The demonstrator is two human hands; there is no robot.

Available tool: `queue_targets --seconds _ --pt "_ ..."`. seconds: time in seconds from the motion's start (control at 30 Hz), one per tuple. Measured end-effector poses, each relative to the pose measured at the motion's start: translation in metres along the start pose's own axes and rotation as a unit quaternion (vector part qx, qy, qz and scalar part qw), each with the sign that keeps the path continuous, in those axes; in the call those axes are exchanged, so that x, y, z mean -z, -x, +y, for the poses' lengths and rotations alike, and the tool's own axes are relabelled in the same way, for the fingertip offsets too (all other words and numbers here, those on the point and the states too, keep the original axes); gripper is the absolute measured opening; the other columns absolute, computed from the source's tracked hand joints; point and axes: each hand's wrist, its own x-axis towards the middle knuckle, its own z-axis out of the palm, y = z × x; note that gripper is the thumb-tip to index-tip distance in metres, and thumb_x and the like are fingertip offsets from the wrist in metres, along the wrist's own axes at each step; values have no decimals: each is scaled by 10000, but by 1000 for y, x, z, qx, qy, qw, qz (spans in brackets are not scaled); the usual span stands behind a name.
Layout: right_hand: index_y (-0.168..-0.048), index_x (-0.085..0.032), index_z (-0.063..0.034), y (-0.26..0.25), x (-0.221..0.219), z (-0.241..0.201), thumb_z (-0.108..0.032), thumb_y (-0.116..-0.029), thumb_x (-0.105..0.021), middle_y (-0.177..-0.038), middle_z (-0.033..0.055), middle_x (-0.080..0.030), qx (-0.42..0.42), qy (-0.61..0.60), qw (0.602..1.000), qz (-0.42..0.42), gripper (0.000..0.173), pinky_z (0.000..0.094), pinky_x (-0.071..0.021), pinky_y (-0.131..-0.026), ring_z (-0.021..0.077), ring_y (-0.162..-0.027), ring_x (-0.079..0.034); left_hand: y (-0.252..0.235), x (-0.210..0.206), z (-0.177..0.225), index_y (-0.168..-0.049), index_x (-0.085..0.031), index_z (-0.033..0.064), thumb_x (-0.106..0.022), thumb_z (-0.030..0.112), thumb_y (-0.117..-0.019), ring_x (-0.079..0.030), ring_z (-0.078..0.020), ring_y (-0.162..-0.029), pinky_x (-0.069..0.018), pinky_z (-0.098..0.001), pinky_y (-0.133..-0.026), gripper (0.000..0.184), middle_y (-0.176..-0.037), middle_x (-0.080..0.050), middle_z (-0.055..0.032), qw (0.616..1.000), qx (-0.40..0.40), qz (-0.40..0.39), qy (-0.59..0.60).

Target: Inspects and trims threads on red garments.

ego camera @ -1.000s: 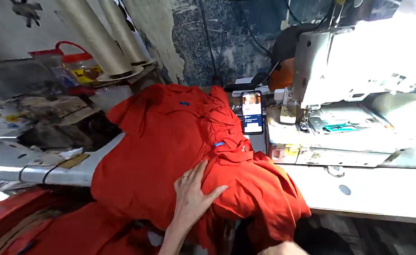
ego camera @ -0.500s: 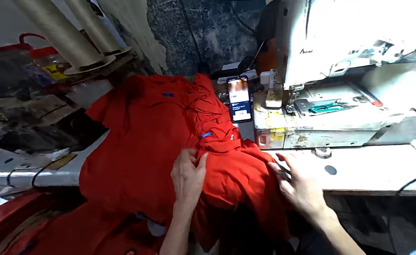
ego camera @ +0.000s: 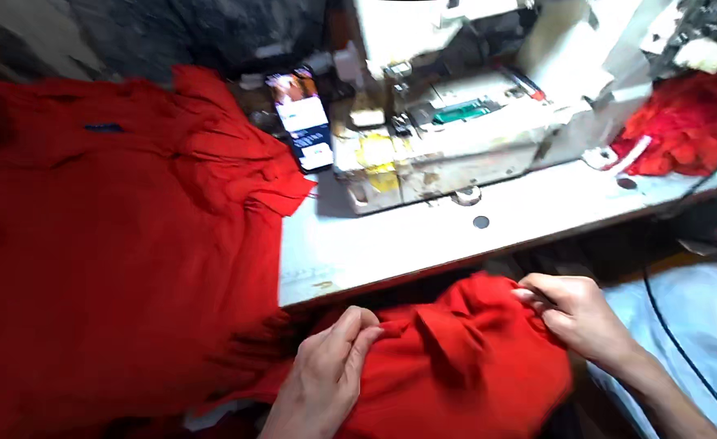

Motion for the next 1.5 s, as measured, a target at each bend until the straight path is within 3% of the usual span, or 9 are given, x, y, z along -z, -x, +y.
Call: queue_targets --seconds 0.13,0.33,0.47,0.6,0.9,1.0,1.17,1.4,1.5 --pt "-881 -718 -150 27 33 -15 -187 -978 -633 -684 -95 -659 -93 46 992 76 135 140 -503 -528 -34 -579 -593 -12 -2 14 -1040 -642 167 -495 119 -1062 -612 102 -828 -526 -114 -746 156 -905 -664 183 995 81 44 38" --pt "-1034 -677 -95 88 41 -3 -220 -1041 -559 -790 15 -617 92 299 947 71 173 193 -496 -621 44 -686 -583 35 -42 -4 -1056 -635 209 -483 109 -1061 -612 106 -831 -528 -113 -732 181 -931 -666 211 976 160 -40 141" --pt "-1021 -756 -22 158 20 44 -24 -911 -629 -938 179 -739 -230 268 909 -222 168 623 -562 -751 383 -865 -728 113 -82 -49 -1036 -677 -66 -530 97 -1027 -650 -105 -739 -550 -310 -705 220 -836 -694 -101 949 259 -180 16" --pt "-1004 -759 -43 164 20 49 2 -841 -643 -901 111 -722 -260 282 917 -106 204 528 -585 -688 278 -781 -708 132 -88 -45 -1047 -686 -2 -587 203 -1021 -584 -2 -646 -498 -188 -622 228 -743 -658 -12 947 272 -172 1" --pt "-1167 -719 -72 108 -49 65 -222 -814 -783 -903 77 -676 -34 258 961 -93 389 427 -560 -535 221 -686 -681 131 -103 -19 -1188 -611 -51 -766 293 -887 -672 -279 -691 -556 -490 -658 483 -778 -679 -115 925 304 -199 -111" --pt "-942 -724 -15 96 -43 83 -91 -938 -681 -827 46 -698 -161 98 982 -23 87 325 -562 -635 126 -688 -653 136 -100 -13 -1083 -646 -101 -669 245 -964 -705 -396 -790 -548 -560 -756 366 -856 -705 -232 915 316 -226 -108" --pt "-973 -674 -62 80 -20 97 -86 -975 -666 -716 -45 -635 -259 -65 938 222 25 151 -413 -424 -14 -479 -488 151 -101 -19 -1075 -702 -65 -661 174 -964 -723 -347 -766 -573 -526 -742 267 -858 -735 -191 947 244 -178 -107" --pt "-1010 -743 -36 64 -45 94 -117 -925 -738 -880 88 -721 -178 79 954 -229 118 428 -583 -761 197 -800 -694 150 -102 -21 -985 -725 -56 -642 91 -941 -719 -283 -880 -592 -379 -796 174 -959 -722 -199 962 195 -142 -128" --pt "-951 -699 -12 57 -32 98 -39 -944 -657 -814 30 -675 -234 -54 965 -107 51 255 -514 -608 79 -640 -586 153 -101 -21 -947 -733 -56 -623 34 -914 -723 -286 -832 -596 -385 -749 146 -924 -723 -198 960 198 -153 -128"
